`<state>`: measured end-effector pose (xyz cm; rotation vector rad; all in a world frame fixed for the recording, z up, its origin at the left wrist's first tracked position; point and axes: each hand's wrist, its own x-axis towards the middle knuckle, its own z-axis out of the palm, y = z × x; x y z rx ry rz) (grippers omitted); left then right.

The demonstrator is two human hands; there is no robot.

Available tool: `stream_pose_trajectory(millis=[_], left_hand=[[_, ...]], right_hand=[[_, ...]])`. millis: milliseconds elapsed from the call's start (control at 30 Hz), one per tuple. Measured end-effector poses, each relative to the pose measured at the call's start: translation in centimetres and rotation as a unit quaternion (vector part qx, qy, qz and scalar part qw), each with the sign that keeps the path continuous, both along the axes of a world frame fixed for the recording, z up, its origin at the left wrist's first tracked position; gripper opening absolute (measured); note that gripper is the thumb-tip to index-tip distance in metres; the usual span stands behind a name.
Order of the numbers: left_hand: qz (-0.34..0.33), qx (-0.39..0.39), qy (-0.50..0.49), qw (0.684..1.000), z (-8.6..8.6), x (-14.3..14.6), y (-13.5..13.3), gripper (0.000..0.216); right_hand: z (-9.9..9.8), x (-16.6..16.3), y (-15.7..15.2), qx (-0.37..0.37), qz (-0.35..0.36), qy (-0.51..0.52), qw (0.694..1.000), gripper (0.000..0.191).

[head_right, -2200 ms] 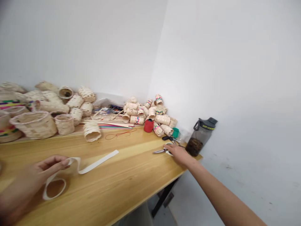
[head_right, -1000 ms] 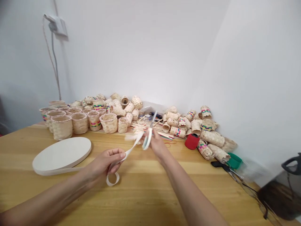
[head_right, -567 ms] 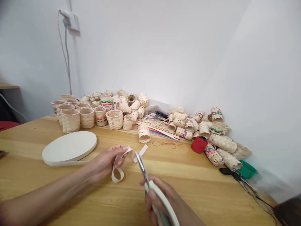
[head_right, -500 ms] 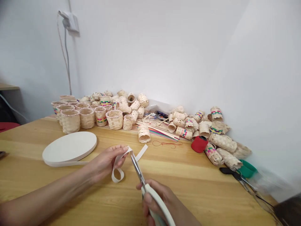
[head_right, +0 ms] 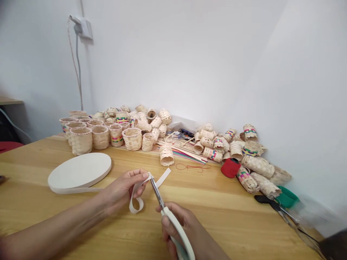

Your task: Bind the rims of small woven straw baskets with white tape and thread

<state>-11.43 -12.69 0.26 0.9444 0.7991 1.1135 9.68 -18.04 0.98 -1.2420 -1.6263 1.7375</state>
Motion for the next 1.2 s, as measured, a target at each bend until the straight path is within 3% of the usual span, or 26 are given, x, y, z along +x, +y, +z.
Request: stream_pose_trajectory(millis=[500,733,867,1000,1200], left_hand=[[0.02,0.003,-0.006,1.0,-0.2,0.2,0.1,0.033],[0.028,0.033,-0.019,0.999,-0.4,0.2,0.0,0.053],[-0.015,0.051,0.002,0.999,-0.6,0.1,0.2,0.06],[-0.088,0.053,0.042,0.994,-0.5,-0.3,0.4,0.052],[-0.08,0.07,0.121,0.987,0.6,-0.7,0.1,0.045]], right_hand=[[0.0,0.2,0.7,0.028,0.024,-0.007,0.999,0.051],[-0.1,-0.1,0.9,0.024,0.024,-0.004,0.999,0.062],[0.1,0.0,0.6,0.002,0.013,0.027,1.0,0.068],[0.0,0.3,0.5,-0.008,0.028,0.076,0.997,0.064],[-0.9,1.0,0.9,0.017,0.095,0.116,0.989,0.057]])
